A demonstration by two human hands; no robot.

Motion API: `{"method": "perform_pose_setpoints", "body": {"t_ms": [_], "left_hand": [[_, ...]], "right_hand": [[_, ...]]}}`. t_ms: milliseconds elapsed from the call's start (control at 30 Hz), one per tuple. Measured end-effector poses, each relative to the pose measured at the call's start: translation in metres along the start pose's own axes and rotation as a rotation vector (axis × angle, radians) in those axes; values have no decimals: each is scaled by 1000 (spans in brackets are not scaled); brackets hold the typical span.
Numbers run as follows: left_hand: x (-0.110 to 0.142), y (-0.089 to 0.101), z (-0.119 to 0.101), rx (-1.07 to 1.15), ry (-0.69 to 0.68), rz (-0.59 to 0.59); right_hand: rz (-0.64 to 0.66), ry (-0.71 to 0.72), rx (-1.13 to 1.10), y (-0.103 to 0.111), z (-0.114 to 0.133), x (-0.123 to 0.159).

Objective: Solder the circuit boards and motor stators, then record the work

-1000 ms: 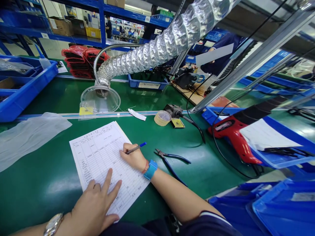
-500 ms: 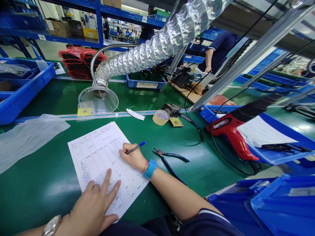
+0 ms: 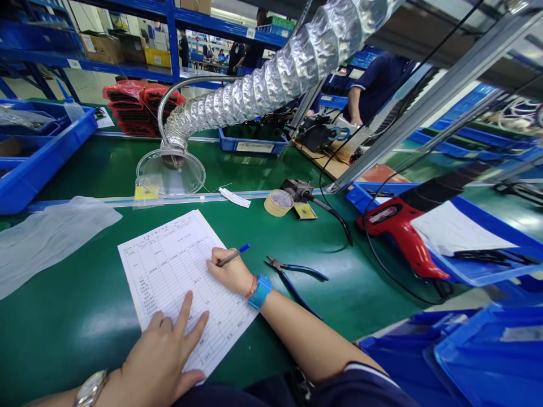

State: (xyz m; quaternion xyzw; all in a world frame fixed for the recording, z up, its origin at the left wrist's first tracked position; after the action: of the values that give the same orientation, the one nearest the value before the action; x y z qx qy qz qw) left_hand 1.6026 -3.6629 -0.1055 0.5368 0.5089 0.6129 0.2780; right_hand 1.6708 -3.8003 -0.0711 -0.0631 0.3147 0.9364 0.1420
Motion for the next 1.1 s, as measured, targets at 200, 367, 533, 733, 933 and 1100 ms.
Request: {"method": "perform_pose_setpoints", "body": {"t_ms": [200,367,533,733,933,1100], "left_hand": [[1,0,1,8,-5,-3],[0,-2,-1,-5,-6,-28],[5,10,4,47,7,-64],[50,34,85,446,314,-337],[87,16,138,1217,674,-837],[56,-3,131,1638,601,-932]], "right_hand": [[17,-8,-20,-1,-1,0],[15,-37,-65,-1,-4,0],[-83,-124,-180,7,-13,-1],[-179,-266,-408,14,-29,-4],[-142,-286,-539,10,-27,-4],[-60,-391,-532,8,-31,5]]}}
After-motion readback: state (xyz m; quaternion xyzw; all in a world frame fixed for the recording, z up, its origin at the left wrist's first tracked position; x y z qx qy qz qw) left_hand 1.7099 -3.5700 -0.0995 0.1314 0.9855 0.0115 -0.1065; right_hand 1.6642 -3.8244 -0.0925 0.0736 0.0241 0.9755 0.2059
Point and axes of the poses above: each hand's wrist, its own x-axis away from the middle knuckle, its own y-axis out of the back of the hand, z = x × y, the point moved 10 cm from there along -x, towards the middle knuckle, and after that the axes turned 2 degrees about -y, right-handed, at the moved point
